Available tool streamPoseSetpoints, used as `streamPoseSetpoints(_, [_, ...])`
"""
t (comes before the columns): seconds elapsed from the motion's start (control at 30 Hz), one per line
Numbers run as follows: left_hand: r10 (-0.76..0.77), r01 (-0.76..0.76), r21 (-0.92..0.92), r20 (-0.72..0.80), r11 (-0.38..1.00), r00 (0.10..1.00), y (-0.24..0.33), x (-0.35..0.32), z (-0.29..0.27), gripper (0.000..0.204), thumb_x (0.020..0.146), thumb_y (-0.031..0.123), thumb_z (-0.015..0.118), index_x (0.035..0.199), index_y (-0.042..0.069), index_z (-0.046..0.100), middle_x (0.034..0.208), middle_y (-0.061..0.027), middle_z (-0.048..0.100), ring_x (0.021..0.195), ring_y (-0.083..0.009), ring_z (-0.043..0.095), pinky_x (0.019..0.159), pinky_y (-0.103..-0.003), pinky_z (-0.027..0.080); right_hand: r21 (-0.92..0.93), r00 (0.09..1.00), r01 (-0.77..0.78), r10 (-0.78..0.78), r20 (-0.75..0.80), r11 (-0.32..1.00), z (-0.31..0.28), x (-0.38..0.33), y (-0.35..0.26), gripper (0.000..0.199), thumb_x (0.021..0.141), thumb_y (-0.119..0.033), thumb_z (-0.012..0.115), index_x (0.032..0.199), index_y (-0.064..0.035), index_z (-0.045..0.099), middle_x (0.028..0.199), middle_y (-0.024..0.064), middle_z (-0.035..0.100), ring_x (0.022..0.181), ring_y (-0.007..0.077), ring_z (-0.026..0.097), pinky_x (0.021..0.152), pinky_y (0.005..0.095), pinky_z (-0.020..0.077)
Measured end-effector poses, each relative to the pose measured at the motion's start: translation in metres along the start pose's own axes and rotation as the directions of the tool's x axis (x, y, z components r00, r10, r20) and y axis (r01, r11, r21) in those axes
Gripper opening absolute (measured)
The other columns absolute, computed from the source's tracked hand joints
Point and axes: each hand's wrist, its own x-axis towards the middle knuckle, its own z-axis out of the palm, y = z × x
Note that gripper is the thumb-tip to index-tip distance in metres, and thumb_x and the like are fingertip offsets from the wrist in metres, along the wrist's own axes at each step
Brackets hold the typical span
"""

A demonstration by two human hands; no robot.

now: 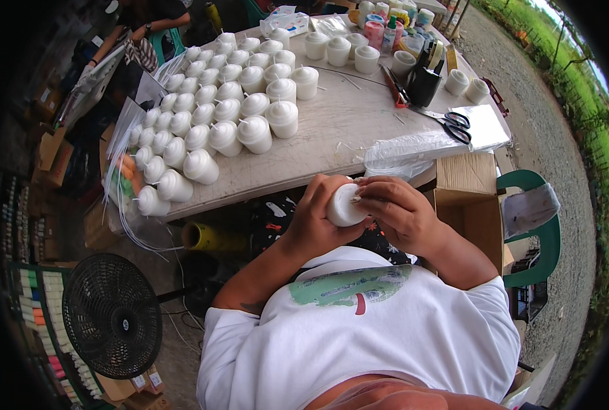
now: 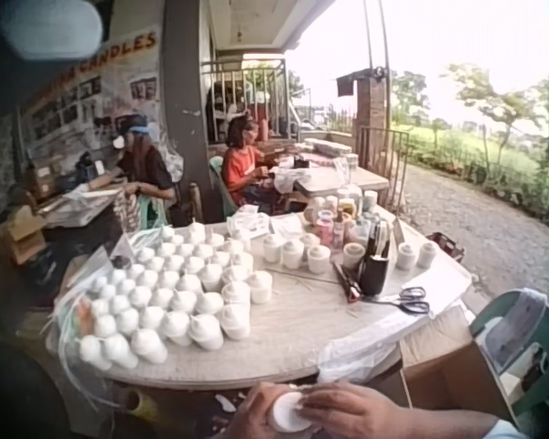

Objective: The person inserts wicks into white cylindrical candles, trims the wicks with scissors, and places the finished candles on a table. The process is repeated for multiple candles in a consistent sequence.

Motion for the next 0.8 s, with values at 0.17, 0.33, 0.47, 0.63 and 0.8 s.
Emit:
streamPoseSetpoints(0.17, [-0.003, 0.003, -0.008, 0.015, 1.000, 1.000, 0.001, 0.001, -0.002, 0.058, 0.068, 0.016, 0.084, 0.113, 0.005, 0.049, 0.101, -0.0120, 0.056, 0.089, -0.0259, 0.060, 0.077, -0.035, 0.049, -0.009, 1.000, 0.003, -0.003, -0.008, 1.000, 0.000, 0.001, -0.004, 0.040, 0.061, 0.003, 0.071, 0.100, 0.0023, 0.064, 0.108, 0.0149, 0.059, 0.102, 0.0337, 0.062, 0.085, 0.0390, 0.0541])
streamPoseSetpoints(0.33, [-0.009, 0.008, 0.030, 0.049, 1.000, 0.999, -0.004, -0.003, -0.004, 0.065, 0.066, 0.018, 0.084, 0.118, 0.009, 0.047, 0.105, -0.0125, 0.054, 0.091, -0.0307, 0.062, 0.074, -0.039, 0.053, -0.123, 0.996, 0.035, -0.024, 0.085, 0.992, -0.001, -0.001, -0.008, 0.033, 0.067, -0.004, 0.072, 0.098, 0.0006, 0.064, 0.117, 0.0158, 0.056, 0.107, 0.0340, 0.059, 0.084, 0.0392, 0.0534])
streamPoseSetpoints(0.47, [-0.006, -0.001, 0.085, 0.078, 0.996, 0.997, -0.002, -0.002, -0.005, 0.067, 0.063, 0.017, 0.083, 0.119, 0.010, 0.048, 0.106, -0.0120, 0.053, 0.093, -0.0311, 0.061, 0.076, -0.040, 0.052, -0.149, 0.987, 0.058, -0.034, 0.160, 0.987, -0.005, -0.001, -0.012, 0.024, 0.071, -0.007, 0.071, 0.093, 0.0006, 0.064, 0.122, 0.0180, 0.054, 0.111, 0.0353, 0.057, 0.086, 0.0407, 0.0528])
streamPoseSetpoints(0.63, [-0.036, 0.033, 0.037, 0.065, 0.999, 0.997, -0.004, -0.003, -0.004, 0.072, 0.059, 0.016, 0.087, 0.119, 0.010, 0.047, 0.106, -0.0118, 0.054, 0.093, -0.0306, 0.060, 0.079, -0.041, 0.051, -0.128, 0.985, 0.043, -0.021, 0.171, 0.991, -0.003, -0.001, -0.014, 0.022, 0.076, -0.011, 0.072, 0.093, 0.0015, 0.065, 0.126, 0.0201, 0.052, 0.113, 0.0371, 0.056, 0.088, 0.0416, 0.0521])
streamPoseSetpoints(0.8, [0.006, -0.007, 0.027, 0.027, 1.000, 1.000, -0.003, 0.002, -0.007, 0.073, 0.058, 0.014, 0.087, 0.118, 0.007, 0.046, 0.107, -0.0118, 0.053, 0.095, -0.0300, 0.058, 0.080, -0.039, 0.050, -0.040, 0.988, -0.035, 0.040, 0.149, 0.999, -0.009, 0.007, -0.023, 0.022, 0.082, -0.009, 0.069, 0.102, 0.0015, 0.065, 0.127, 0.0203, 0.053, 0.114, 0.0377, 0.056, 0.089, 0.0407, 0.0517])
